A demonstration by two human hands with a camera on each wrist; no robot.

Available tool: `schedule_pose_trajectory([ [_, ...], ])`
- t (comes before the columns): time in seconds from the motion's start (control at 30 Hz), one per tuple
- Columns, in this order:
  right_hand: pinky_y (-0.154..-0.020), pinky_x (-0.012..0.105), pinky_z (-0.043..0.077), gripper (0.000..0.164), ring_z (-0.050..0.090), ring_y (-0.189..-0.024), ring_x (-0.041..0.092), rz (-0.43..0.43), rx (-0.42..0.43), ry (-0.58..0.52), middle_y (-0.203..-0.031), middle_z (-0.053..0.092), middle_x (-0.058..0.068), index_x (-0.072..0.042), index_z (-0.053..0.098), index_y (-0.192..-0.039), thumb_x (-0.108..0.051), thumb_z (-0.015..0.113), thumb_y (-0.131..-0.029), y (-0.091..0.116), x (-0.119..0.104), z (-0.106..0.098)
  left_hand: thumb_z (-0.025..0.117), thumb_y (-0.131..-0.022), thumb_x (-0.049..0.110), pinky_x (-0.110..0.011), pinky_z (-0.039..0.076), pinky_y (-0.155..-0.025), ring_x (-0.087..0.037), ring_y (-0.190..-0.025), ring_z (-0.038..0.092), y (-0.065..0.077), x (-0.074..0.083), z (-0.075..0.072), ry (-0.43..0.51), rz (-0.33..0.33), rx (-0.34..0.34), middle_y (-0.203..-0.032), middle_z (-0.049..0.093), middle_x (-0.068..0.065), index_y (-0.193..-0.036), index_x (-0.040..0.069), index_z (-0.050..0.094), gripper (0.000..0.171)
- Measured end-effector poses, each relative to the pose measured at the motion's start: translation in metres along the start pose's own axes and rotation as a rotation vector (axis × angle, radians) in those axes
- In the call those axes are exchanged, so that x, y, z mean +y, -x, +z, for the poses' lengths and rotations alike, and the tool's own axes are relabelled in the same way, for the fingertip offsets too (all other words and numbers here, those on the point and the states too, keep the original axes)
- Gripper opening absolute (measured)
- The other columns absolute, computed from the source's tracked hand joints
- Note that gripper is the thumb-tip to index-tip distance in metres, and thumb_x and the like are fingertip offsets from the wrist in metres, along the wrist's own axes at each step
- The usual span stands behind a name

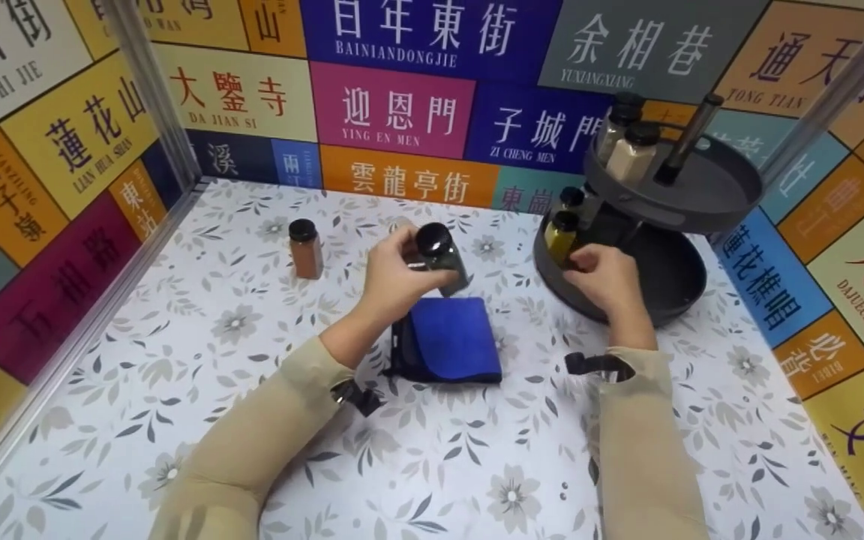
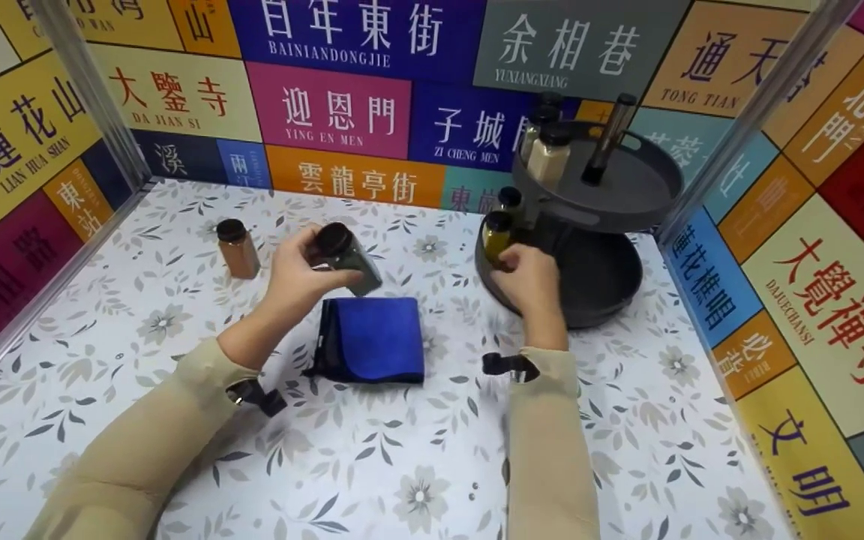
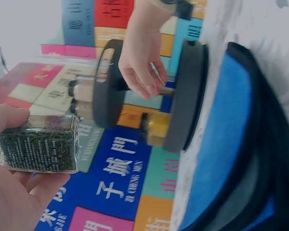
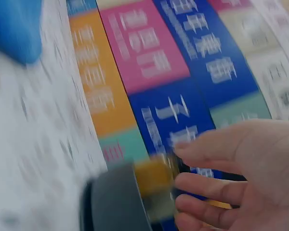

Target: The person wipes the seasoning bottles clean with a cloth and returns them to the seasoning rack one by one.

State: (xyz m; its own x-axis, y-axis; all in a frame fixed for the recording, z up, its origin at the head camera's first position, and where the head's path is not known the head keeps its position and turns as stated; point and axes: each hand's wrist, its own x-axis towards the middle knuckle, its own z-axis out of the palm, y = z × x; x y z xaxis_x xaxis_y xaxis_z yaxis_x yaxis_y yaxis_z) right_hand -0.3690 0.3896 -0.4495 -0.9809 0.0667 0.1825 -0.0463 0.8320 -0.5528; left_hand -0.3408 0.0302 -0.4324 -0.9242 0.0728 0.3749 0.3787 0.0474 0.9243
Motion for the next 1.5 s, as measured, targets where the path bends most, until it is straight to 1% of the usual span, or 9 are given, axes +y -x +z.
schedule_pose_trajectory([
  [0.17, -0.102, 0.057, 0.050, 0.033, 0.067, -0.110, 0.042, 0.041, -0.090, 0.072, -0.116, 0.076, 0.025, -0.003, 0.079, -0.115, -0.021, 0.080, -0.087, 0.000, 0.029, -0.013, 0.094, -0.068, 0.015, -0.030, 0.063, -0.089, -0.016, -0.095, 0.075, -0.001, -0.007, 0.021, -0.024, 0.007, 0.001, -0.100, 0.079, -0.005, -0.103, 0.011, 0.070, 0.042],
  [0.3, -0.095, 0.046, 0.054, 0.023, 0.069, -0.107, 0.035, 0.039, -0.149, 0.025, -0.116, 0.078, 0.020, -0.007, 0.082, -0.112, -0.019, 0.077, -0.093, -0.001, 0.040, -0.012, 0.093, -0.068, 0.015, -0.028, 0.063, -0.087, -0.015, -0.092, 0.073, -0.007, -0.004, 0.041, -0.020, 0.028, -0.013, -0.098, 0.077, -0.006, -0.105, 0.010, 0.071, 0.043],
  [0.53, -0.078, 0.027, 0.049, 0.014, 0.063, -0.080, 0.014, 0.025, -0.064, -0.037, -0.095, 0.079, 0.015, -0.006, 0.082, -0.101, -0.015, 0.079, -0.091, 0.000, 0.050, 0.008, 0.093, -0.071, 0.018, -0.023, 0.059, -0.087, -0.013, -0.091, 0.071, -0.023, -0.007, 0.084, -0.072, 0.034, -0.081, -0.096, 0.073, -0.004, -0.106, 0.011, 0.071, 0.042],
  [0.77, -0.078, 0.027, 0.051, 0.015, 0.066, -0.084, 0.014, 0.023, -0.087, -0.042, -0.101, 0.080, 0.016, -0.006, 0.083, -0.105, -0.014, 0.079, -0.093, 0.003, 0.053, 0.013, 0.094, -0.073, 0.019, -0.020, 0.058, -0.085, -0.009, -0.092, 0.072, -0.041, -0.028, 0.135, -0.100, -0.039, -0.067, -0.097, 0.073, 0.001, -0.104, 0.016, 0.071, 0.039],
  [0.9, -0.075, 0.024, 0.049, 0.015, 0.065, -0.080, 0.012, 0.020, -0.079, -0.030, -0.097, 0.080, 0.015, -0.005, 0.083, -0.104, -0.011, 0.078, -0.090, 0.002, 0.053, 0.011, 0.095, -0.074, 0.024, -0.020, 0.055, -0.078, -0.008, -0.085, 0.068, -0.054, -0.035, 0.157, -0.147, -0.071, -0.028, -0.094, 0.073, 0.002, -0.105, 0.016, 0.072, 0.039],
  [1.07, -0.071, 0.021, 0.048, 0.019, 0.062, -0.075, 0.009, 0.010, -0.081, -0.031, -0.092, 0.079, 0.014, -0.003, 0.082, -0.100, -0.005, 0.076, -0.083, -0.002, 0.051, 0.010, 0.096, -0.073, 0.027, -0.020, 0.052, -0.076, -0.008, -0.083, 0.064, -0.068, -0.044, 0.177, -0.188, -0.100, 0.029, -0.093, 0.074, 0.004, -0.106, 0.016, 0.074, 0.042],
  [1.23, -0.070, 0.019, 0.048, 0.018, 0.061, -0.074, 0.006, -0.003, -0.091, -0.050, -0.092, 0.079, 0.014, -0.002, 0.082, -0.100, -0.005, 0.076, -0.083, -0.003, 0.051, 0.014, 0.095, -0.074, 0.025, -0.022, 0.054, -0.081, -0.009, -0.088, 0.066, -0.076, -0.059, 0.190, -0.215, -0.130, 0.050, -0.098, 0.076, 0.002, -0.111, 0.015, 0.074, 0.043],
  [1.37, -0.070, 0.015, 0.047, 0.016, 0.061, -0.075, 0.005, 0.001, -0.088, -0.053, -0.094, 0.080, 0.014, -0.002, 0.082, -0.100, -0.005, 0.078, -0.084, -0.001, 0.054, 0.012, 0.095, -0.076, 0.025, -0.021, 0.055, -0.081, -0.009, -0.090, 0.066, -0.079, -0.071, 0.202, -0.225, -0.167, 0.035, -0.101, 0.076, 0.001, -0.112, 0.014, 0.074, 0.043],
  [1.5, -0.070, 0.015, 0.046, 0.015, 0.062, -0.075, 0.007, -0.019, -0.061, -0.046, -0.095, 0.081, 0.017, -0.002, 0.083, -0.099, -0.004, 0.080, -0.084, -0.001, 0.055, 0.009, 0.095, -0.077, 0.025, -0.019, 0.056, -0.082, -0.009, -0.091, 0.067, -0.085, -0.075, 0.212, -0.193, -0.163, 0.025, -0.103, 0.077, 0.000, -0.114, 0.012, 0.074, 0.044],
])
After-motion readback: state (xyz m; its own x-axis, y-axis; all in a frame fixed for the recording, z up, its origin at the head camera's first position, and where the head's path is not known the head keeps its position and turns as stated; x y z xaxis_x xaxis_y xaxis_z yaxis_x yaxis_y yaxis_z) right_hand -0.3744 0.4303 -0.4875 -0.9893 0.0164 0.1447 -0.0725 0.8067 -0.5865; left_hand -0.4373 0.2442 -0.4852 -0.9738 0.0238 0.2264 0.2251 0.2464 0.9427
